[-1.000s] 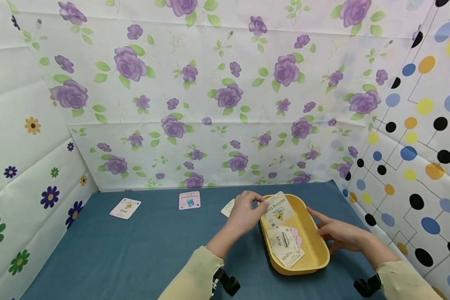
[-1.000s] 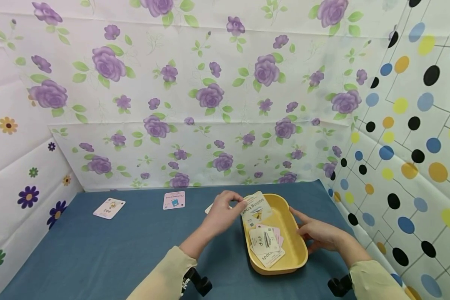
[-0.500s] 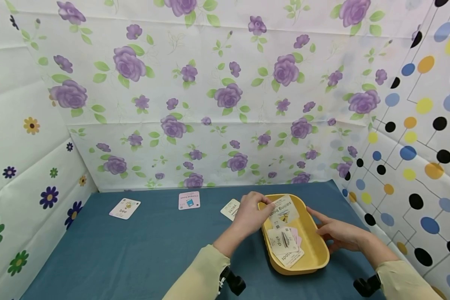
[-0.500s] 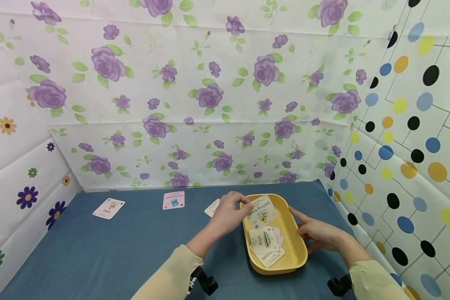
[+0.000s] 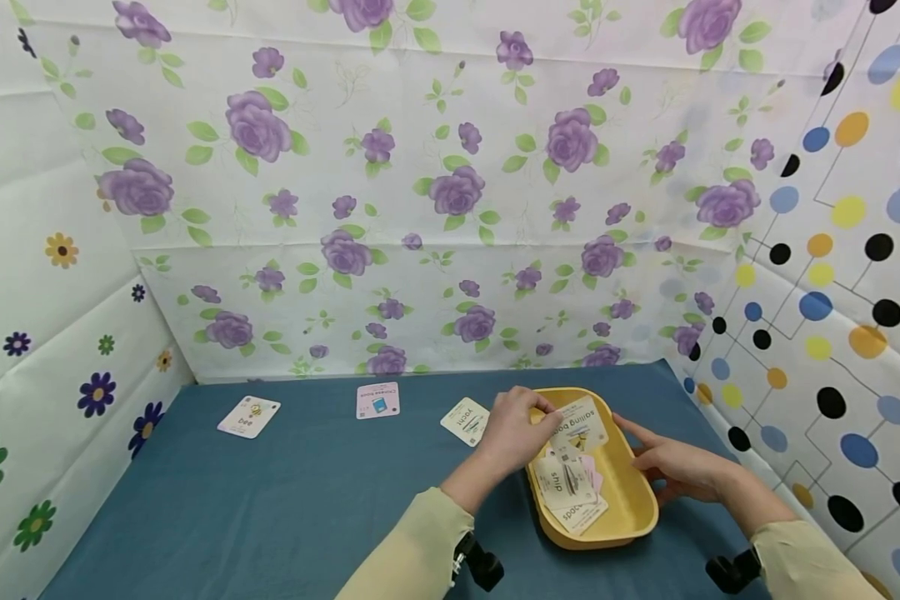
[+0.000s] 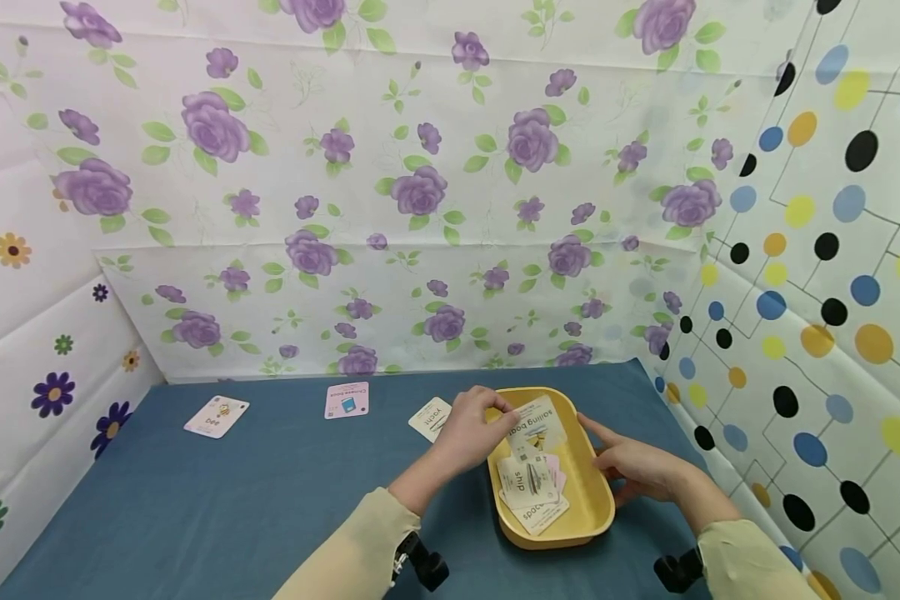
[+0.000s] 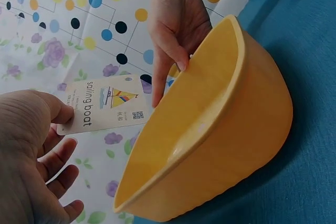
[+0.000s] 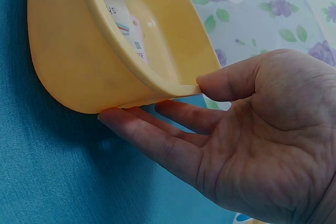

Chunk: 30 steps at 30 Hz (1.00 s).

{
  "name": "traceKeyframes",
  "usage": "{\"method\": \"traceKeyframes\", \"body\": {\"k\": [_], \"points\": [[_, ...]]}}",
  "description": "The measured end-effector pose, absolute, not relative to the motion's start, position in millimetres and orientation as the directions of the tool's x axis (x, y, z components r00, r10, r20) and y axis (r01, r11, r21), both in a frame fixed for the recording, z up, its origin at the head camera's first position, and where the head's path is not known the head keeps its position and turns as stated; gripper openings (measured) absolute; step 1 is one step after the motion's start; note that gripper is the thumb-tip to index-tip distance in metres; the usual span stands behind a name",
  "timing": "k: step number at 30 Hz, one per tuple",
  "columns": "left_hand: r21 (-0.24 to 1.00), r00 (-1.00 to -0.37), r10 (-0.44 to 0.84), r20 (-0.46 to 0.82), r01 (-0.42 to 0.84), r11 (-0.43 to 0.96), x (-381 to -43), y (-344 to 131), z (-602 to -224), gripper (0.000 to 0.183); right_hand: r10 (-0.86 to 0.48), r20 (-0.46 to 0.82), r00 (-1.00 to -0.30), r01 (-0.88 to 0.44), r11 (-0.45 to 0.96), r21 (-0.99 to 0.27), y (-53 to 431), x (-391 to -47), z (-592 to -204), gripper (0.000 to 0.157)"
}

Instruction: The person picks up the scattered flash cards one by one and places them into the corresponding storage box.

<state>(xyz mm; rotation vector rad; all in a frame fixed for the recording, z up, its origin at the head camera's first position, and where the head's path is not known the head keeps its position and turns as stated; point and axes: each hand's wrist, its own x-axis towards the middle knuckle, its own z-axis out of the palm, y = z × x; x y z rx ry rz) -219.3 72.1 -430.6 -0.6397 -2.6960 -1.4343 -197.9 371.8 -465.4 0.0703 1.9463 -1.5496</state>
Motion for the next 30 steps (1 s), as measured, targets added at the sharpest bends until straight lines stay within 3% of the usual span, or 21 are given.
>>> {"method": "traceKeyframes", "body": {"k": [11,30], "points": [[0.697,-0.895,0.373,0.243,0.429,0.575,-218.0,75.1,-437.9,0.017,-0.336,-0.504,-0.796,0.414,0.306,-0.857,372.2,-198.3,-465.5,0.088],[0.489,-0.892,0.427,0.146,0.440,0.753,-216.0,91.3,-450.0,0.016,-0.345,-0.500,-0.794,0.410,0.303,-0.860,372.2,-197.4,-465.9,0.088]]}}
